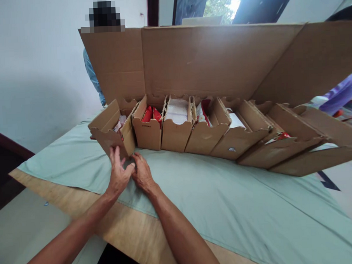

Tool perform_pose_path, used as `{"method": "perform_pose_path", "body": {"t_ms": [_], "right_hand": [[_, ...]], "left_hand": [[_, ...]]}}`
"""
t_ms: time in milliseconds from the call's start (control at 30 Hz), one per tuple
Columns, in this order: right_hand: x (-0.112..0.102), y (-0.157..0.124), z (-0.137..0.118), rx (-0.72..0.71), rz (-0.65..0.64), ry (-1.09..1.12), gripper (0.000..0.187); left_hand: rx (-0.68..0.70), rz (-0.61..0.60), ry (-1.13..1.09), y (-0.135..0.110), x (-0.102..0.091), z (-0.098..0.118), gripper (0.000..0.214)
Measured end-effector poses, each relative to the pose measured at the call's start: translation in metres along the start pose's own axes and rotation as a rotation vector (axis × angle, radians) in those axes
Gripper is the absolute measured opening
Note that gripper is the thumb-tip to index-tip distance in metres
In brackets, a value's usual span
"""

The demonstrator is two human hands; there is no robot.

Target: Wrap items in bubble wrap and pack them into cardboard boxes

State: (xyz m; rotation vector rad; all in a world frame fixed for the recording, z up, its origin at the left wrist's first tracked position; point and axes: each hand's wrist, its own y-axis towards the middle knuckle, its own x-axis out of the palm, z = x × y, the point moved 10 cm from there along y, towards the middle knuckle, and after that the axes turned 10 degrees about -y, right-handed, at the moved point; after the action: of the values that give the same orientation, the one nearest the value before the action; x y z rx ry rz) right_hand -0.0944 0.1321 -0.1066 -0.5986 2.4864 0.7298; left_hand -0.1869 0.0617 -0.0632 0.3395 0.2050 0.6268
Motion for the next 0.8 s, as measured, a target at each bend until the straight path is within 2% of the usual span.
{"method": "perform_pose_path", "body": {"t_ms": [167, 300, 433, 567, 667, 733, 800], "right_hand": [[-0.002, -0.002, -0.002, 0.010, 0.006, 0.020, 0.053], [-0.003, -0.001, -0.003, 0.044, -0.012, 0.043, 0.049], [-0.003, 0.008, -0.003, 0.093, -0.054, 0.078, 0.037], [-0.013, 0.004, -0.014, 0.162, -0.135, 0.123, 0.031], [-0.044, -0.041, -0.040, 0.193, -0.202, 0.160, 0.025], [-0.074, -0.097, -0.068, 0.197, -0.255, 0.185, 0.024], [-0.084, -0.173, -0.099, 0.209, -0.472, 0.267, 0.027]], "left_hand": [[0.045, -0.065, 0.045, 0.031, 0.024, -0.007, 0.093], [0.009, -0.134, 0.083, 0.035, 0.033, -0.007, 0.086], [0.020, -0.182, 0.099, 0.007, 0.021, 0.009, 0.073], [0.046, -0.218, 0.190, -0.033, -0.011, 0.014, 0.058], [0.113, -0.259, 0.322, -0.056, -0.034, 0.008, 0.043], [0.185, -0.277, 0.401, -0.068, -0.044, 0.005, 0.036], [0.247, -0.274, 0.449, -0.076, -0.052, 0.004, 0.032]]}}
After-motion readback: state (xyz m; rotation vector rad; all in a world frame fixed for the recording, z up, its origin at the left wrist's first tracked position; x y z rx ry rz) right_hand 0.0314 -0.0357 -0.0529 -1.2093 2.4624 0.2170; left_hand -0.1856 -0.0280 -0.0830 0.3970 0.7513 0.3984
